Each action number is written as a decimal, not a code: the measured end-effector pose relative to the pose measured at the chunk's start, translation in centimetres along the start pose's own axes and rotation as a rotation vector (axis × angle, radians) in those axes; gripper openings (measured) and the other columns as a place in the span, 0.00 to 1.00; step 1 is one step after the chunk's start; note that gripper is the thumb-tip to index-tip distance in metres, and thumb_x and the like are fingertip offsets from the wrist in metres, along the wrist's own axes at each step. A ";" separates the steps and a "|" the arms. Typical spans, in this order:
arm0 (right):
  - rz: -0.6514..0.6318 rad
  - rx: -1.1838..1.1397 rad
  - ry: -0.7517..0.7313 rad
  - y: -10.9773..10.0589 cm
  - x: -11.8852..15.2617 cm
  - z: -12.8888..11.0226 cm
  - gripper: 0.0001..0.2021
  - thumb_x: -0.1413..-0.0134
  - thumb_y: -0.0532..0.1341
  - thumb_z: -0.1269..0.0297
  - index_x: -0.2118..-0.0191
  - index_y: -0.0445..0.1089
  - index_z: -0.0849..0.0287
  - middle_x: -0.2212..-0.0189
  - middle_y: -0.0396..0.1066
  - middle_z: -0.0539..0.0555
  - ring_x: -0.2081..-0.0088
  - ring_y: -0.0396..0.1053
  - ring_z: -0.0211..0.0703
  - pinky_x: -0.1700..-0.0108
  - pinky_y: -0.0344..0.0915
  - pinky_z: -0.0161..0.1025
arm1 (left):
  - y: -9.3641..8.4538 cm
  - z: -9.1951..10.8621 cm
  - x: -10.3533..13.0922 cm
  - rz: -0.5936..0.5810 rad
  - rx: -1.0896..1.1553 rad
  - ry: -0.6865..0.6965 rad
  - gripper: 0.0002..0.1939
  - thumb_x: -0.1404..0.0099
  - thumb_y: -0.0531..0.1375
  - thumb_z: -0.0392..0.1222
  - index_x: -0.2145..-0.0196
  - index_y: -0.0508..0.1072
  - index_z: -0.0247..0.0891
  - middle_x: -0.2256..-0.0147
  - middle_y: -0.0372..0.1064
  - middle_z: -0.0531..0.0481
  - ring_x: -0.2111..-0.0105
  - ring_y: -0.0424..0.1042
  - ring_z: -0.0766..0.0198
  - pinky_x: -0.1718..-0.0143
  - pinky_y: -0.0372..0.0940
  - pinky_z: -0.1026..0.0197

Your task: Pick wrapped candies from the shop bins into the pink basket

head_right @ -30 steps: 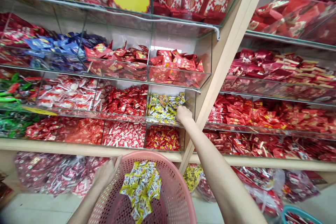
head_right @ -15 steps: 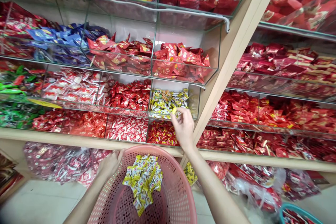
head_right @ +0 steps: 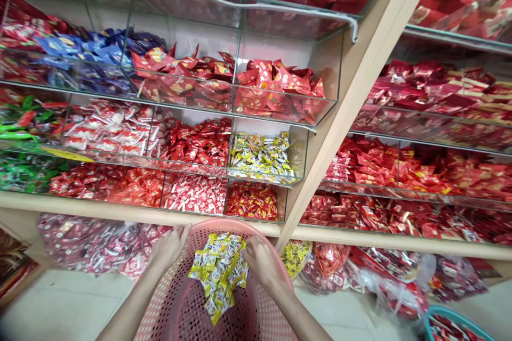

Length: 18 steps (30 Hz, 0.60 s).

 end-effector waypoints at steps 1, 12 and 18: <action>-0.018 0.016 -0.003 0.0 -0.2 -0.3 0.09 0.48 0.55 0.62 0.62 0.66 0.58 0.65 0.70 0.54 0.62 0.67 0.43 0.61 0.60 0.36 | 0.0 0.0 0.0 0.000 0.004 0.004 0.36 0.37 0.32 0.60 0.61 0.73 0.36 0.66 0.73 0.37 0.63 0.72 0.49 0.62 0.62 0.51; -0.193 0.404 -0.203 1.5 -2.6 -6.7 0.08 0.47 0.56 0.65 0.60 0.66 0.58 0.59 0.67 0.55 0.58 0.66 0.44 0.61 0.60 0.35 | -0.1 -0.1 0.3 0.009 -0.025 0.016 0.33 0.35 0.33 0.57 0.59 0.72 0.37 0.65 0.73 0.37 0.64 0.72 0.51 0.63 0.62 0.52; -0.265 0.495 -0.197 2.0 -3.0 -7.2 0.08 0.48 0.58 0.66 0.61 0.67 0.59 0.59 0.67 0.57 0.57 0.66 0.45 0.60 0.61 0.36 | -0.1 -0.1 0.2 0.010 -0.026 0.010 0.32 0.35 0.34 0.57 0.58 0.72 0.37 0.66 0.73 0.38 0.63 0.72 0.52 0.63 0.62 0.54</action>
Point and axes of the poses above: each hand's wrist, its own x-axis away from the middle knuckle, its own y-axis out of the palm, z = x × y, the point moved 4 cm from there along -x, towards the middle knuckle
